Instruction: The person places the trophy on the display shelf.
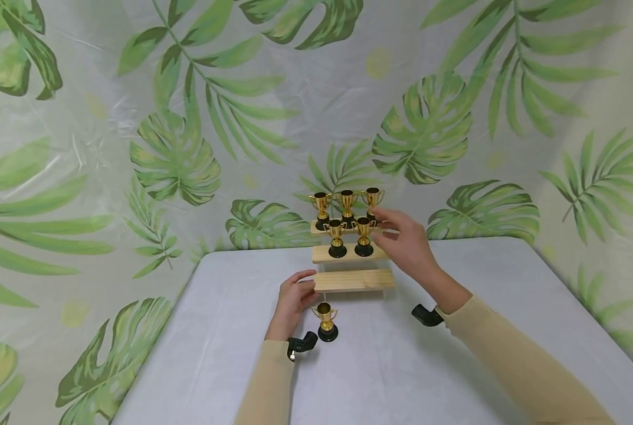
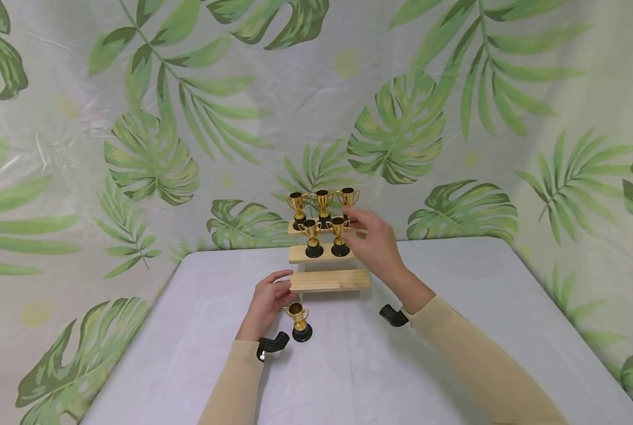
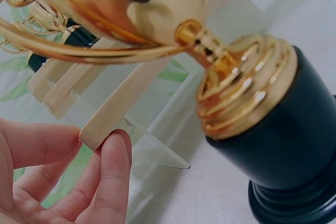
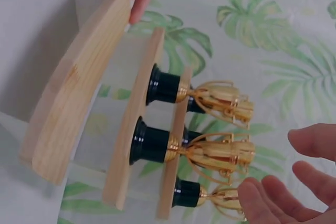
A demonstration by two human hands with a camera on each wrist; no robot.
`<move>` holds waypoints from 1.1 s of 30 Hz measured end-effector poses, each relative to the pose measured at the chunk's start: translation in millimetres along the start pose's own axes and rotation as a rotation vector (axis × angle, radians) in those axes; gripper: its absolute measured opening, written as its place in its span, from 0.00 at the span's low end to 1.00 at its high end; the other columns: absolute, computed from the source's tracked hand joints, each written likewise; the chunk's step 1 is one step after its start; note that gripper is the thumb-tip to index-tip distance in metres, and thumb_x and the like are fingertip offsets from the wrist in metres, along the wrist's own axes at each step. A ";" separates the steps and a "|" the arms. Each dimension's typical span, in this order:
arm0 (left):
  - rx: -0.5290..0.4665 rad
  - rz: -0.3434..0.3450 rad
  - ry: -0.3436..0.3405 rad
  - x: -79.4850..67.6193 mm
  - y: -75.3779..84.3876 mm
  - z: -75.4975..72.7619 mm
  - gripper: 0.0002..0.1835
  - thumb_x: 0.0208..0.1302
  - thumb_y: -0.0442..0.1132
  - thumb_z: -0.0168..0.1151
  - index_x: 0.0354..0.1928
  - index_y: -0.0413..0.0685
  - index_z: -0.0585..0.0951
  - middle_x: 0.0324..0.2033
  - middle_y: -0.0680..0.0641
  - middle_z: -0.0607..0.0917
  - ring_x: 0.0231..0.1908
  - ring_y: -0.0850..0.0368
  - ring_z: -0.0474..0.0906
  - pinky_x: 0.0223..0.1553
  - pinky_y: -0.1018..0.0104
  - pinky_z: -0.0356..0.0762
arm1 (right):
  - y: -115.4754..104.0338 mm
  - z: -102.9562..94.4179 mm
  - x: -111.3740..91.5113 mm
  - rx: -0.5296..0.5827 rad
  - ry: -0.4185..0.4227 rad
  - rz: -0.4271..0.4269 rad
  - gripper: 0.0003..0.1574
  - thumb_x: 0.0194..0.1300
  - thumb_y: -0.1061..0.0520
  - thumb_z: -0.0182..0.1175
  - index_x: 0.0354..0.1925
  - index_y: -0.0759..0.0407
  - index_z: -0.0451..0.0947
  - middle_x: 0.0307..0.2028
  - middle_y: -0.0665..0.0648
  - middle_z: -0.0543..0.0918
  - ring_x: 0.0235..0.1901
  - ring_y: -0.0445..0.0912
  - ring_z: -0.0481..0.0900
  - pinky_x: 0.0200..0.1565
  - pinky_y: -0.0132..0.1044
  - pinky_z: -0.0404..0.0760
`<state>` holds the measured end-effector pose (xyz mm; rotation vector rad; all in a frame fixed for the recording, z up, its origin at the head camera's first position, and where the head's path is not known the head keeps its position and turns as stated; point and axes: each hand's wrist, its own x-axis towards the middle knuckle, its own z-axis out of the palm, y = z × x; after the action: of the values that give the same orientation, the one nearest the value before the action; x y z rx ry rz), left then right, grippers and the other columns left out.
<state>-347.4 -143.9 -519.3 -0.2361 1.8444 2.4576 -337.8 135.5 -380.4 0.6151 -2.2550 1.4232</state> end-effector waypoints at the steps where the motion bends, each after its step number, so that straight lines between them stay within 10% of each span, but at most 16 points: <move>1: -0.001 -0.001 0.002 -0.3 0.4 0.0 0.22 0.64 0.29 0.62 0.61 0.37 0.79 0.41 0.41 0.87 0.35 0.55 0.85 0.38 0.63 0.84 | -1.4 0.7 -2.4 0.005 0.002 0.001 0.33 0.66 0.61 0.67 0.68 0.48 0.74 0.60 0.59 0.78 0.56 0.56 0.79 0.54 0.49 0.80; 33: 0.023 0.006 -0.009 -1.8 0.3 -0.2 0.23 0.65 0.29 0.62 0.63 0.36 0.77 0.50 0.32 0.83 0.46 0.44 0.83 0.39 0.65 0.84 | -16.4 30.3 -59.8 0.139 -0.052 0.060 0.32 0.65 0.57 0.70 0.66 0.49 0.76 0.60 0.54 0.79 0.56 0.51 0.79 0.55 0.45 0.80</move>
<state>-345.7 -144.1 -518.8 -0.2190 1.8714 2.4359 -282.5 110.6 -413.4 0.6396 -2.2446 1.6217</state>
